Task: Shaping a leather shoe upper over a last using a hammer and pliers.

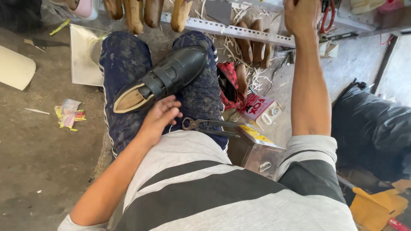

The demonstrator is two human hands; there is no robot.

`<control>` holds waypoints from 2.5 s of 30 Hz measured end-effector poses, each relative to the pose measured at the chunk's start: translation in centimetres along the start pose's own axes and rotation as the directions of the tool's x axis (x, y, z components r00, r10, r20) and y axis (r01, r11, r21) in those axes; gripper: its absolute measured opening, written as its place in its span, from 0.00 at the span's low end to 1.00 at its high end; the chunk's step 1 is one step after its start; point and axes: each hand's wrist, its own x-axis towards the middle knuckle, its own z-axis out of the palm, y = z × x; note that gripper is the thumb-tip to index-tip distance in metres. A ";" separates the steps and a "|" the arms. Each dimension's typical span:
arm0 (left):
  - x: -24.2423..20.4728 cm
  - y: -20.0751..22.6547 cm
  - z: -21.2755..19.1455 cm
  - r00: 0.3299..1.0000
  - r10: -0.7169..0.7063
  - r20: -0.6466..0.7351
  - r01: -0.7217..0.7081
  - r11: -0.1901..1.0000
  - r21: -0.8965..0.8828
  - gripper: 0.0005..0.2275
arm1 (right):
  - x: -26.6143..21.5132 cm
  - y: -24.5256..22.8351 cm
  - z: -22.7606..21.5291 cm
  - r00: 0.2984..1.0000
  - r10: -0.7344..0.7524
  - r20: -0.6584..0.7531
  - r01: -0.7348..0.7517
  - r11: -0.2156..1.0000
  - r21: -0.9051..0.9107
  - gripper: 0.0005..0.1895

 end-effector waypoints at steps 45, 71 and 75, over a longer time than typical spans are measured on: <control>1.9 5.9 -0.9 0.874 0.449 -0.185 -0.331 0.272 -0.904 0.31 | -17.9 -18.7 11.5 0.987 -0.156 -0.047 0.162 0.964 0.210 0.25; 6.1 -1.2 -1.9 0.751 0.589 0.298 -0.030 0.482 -0.876 0.31 | -15.9 -17.9 13.4 0.988 -0.139 -0.068 0.149 0.971 0.184 0.28; 5.8 -1.2 -1.8 0.767 0.574 0.288 -0.031 0.482 -0.876 0.30 | -15.9 -18.1 13.3 0.989 -0.135 -0.057 0.144 0.968 0.205 0.28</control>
